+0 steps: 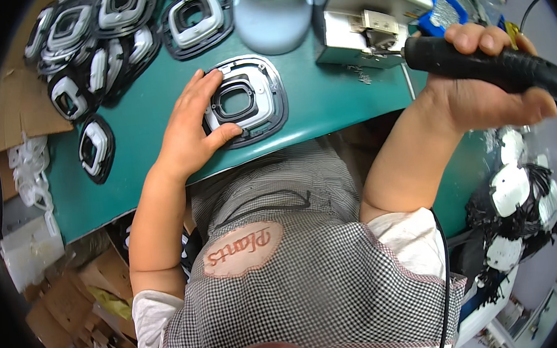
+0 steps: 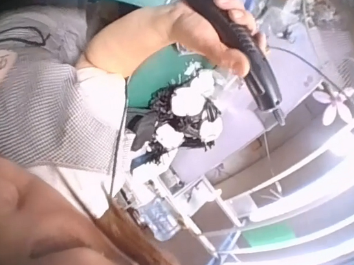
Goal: The person assembles plastic housing components using an electric screwdriver.
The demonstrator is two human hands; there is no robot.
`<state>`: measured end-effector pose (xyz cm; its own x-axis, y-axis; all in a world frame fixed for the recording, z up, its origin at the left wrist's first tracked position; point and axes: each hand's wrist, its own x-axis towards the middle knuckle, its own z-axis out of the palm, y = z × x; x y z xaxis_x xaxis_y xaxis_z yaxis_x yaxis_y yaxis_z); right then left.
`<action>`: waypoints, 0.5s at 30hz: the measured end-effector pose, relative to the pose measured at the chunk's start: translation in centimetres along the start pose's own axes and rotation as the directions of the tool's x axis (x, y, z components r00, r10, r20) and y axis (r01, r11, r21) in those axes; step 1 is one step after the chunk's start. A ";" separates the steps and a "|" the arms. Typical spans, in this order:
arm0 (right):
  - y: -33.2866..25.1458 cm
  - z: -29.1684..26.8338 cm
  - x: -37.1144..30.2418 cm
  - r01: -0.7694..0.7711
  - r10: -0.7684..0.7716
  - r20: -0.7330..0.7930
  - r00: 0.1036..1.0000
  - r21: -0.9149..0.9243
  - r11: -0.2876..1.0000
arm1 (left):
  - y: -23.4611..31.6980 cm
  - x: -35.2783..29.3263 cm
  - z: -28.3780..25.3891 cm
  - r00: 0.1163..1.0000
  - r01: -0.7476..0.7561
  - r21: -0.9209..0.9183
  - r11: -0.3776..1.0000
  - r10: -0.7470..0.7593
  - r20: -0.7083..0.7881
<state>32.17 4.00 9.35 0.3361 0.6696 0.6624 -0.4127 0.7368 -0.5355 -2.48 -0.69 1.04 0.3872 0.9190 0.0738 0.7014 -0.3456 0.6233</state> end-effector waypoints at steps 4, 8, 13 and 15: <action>0.6 -0.4 -0.2 0.022 -0.030 -0.056 0.998 -0.130 0.991 | 1.0 0.9 1.1 0.999 -0.041 -0.001 0.999 0.041 0.014; 1.5 -0.3 -0.3 0.018 -0.031 -0.077 0.997 -0.165 0.986 | 1.1 1.1 1.3 0.999 -0.034 0.010 0.999 0.034 0.021; 2.6 -0.1 -0.4 0.030 -0.072 -0.095 0.993 -0.391 0.920 | 0.9 1.2 1.4 0.999 -0.044 -0.002 0.999 0.044 0.010; 2.9 0.3 -0.5 0.044 -0.085 -0.083 0.993 -0.410 0.911 | 0.9 1.2 1.5 0.999 -0.052 0.005 0.999 0.052 0.002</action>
<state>30.56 5.81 7.61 0.4392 0.6100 0.6595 -0.0141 0.7387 -0.6738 -0.53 -0.20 0.55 0.4245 0.8993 0.1047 0.6830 -0.3941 0.6150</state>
